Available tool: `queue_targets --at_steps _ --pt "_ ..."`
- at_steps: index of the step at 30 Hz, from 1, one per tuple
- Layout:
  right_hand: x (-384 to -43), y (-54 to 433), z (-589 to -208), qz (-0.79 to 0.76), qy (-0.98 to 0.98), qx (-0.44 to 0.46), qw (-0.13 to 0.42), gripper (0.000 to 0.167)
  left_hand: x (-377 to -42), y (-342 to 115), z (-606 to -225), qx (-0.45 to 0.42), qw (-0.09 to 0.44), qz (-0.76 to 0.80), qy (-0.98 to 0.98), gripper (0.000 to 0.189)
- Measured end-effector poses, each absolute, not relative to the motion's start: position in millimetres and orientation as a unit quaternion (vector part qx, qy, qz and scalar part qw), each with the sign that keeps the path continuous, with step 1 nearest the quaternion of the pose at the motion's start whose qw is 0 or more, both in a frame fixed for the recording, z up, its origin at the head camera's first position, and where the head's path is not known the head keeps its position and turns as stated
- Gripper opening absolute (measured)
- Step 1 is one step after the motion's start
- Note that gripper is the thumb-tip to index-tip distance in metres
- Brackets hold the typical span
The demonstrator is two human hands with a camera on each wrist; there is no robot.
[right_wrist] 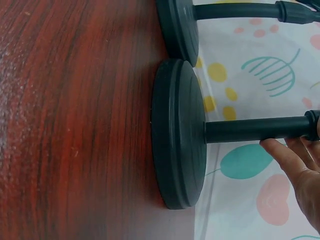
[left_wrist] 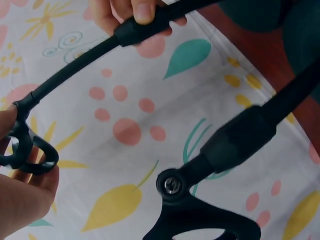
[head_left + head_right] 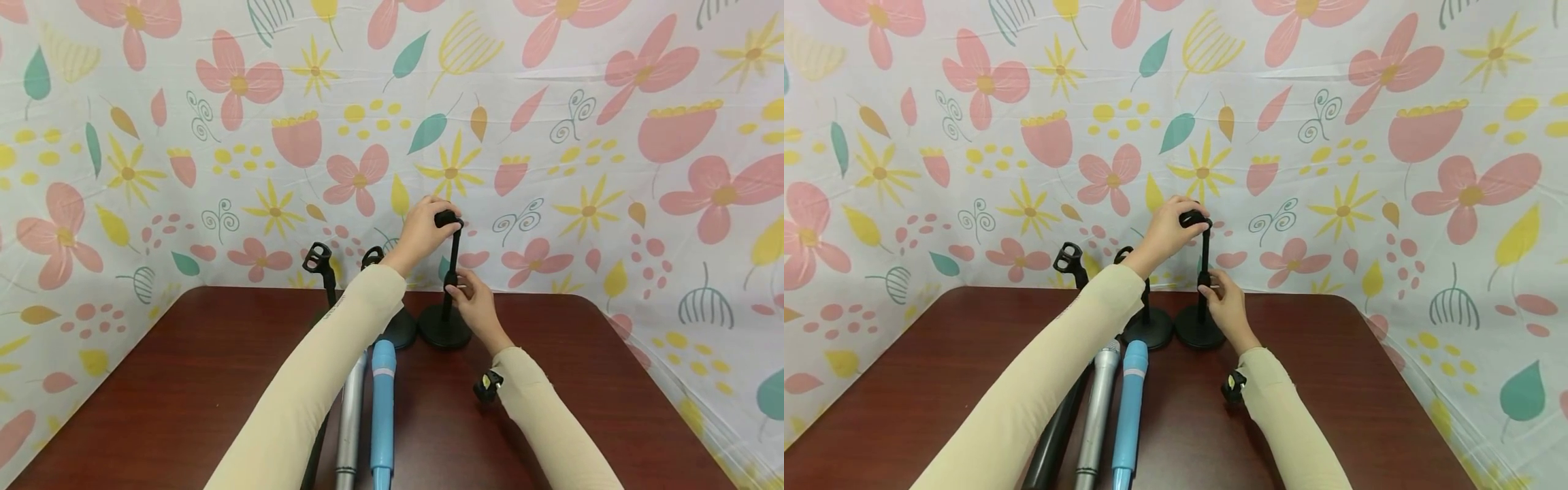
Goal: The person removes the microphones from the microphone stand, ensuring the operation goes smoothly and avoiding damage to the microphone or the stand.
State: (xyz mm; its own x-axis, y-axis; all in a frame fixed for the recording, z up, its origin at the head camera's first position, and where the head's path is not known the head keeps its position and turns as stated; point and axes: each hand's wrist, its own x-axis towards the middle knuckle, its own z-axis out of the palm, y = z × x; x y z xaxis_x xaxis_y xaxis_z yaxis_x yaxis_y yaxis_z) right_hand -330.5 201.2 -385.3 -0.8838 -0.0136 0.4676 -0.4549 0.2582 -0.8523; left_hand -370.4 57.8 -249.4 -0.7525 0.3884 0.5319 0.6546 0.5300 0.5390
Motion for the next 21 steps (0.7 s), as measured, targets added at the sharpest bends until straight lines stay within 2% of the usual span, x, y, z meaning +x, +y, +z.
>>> queue_targets --at_steps 17,21 --pt "-325 203 -384 0.578 -0.781 0.147 0.186 0.036 -367 59 -246 -0.305 0.146 -0.323 -0.884 0.019" --pt "-336 205 -394 0.576 -0.781 0.146 0.191 0.037 -366 58 -245 -0.3 0.137 -0.319 -0.889 0.02"
